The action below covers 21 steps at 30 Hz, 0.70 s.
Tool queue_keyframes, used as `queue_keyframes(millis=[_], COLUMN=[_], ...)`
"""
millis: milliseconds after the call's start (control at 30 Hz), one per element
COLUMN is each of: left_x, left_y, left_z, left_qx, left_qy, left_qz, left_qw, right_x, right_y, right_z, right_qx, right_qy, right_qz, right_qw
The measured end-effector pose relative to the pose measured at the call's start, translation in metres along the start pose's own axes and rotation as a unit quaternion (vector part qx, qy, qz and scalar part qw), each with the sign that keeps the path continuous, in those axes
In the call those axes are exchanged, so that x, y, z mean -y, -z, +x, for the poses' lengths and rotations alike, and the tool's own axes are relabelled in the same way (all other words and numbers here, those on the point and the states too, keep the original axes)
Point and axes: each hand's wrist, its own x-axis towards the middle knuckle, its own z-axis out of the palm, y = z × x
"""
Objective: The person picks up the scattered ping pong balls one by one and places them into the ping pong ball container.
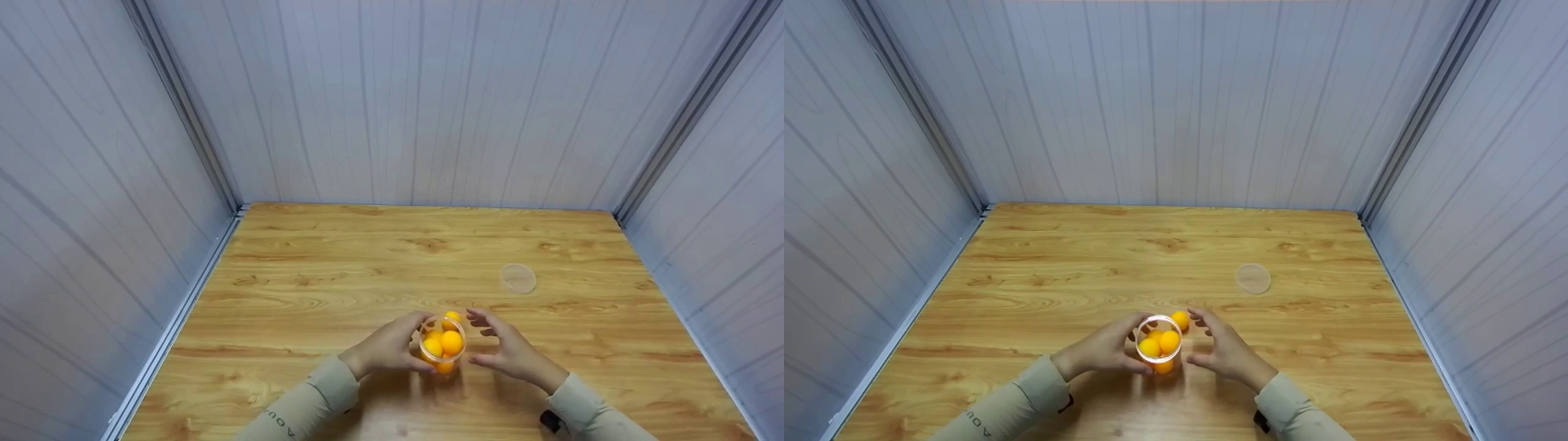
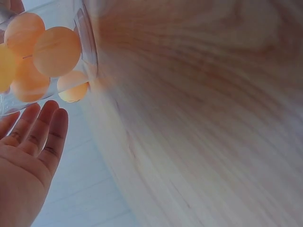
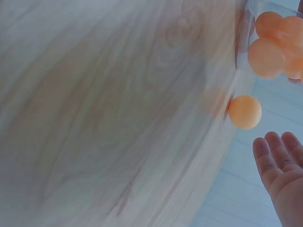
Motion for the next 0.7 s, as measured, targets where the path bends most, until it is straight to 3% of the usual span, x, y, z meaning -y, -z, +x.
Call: queue_keyframes(millis=[433, 700], left_x=[0.003, 0.004], left_y=[-0.003, -0.003], left_z=[0.0, 0.002], left_qx=[-0.001, 0.0], left_qy=[-0.004, -0.001], left_qz=[-0.039, -0.04], left_qw=[0.9992, 0.9992], right_x=[-0.012, -0.016], right_y=[0.0, 0.005], right_z=[0.0, 0.007], right_qx=[-0.022, -0.006], right_qy=[-0.003, -0.029], right_qz=[-0.022, -0.039], right_qw=[1.0, 0.999])
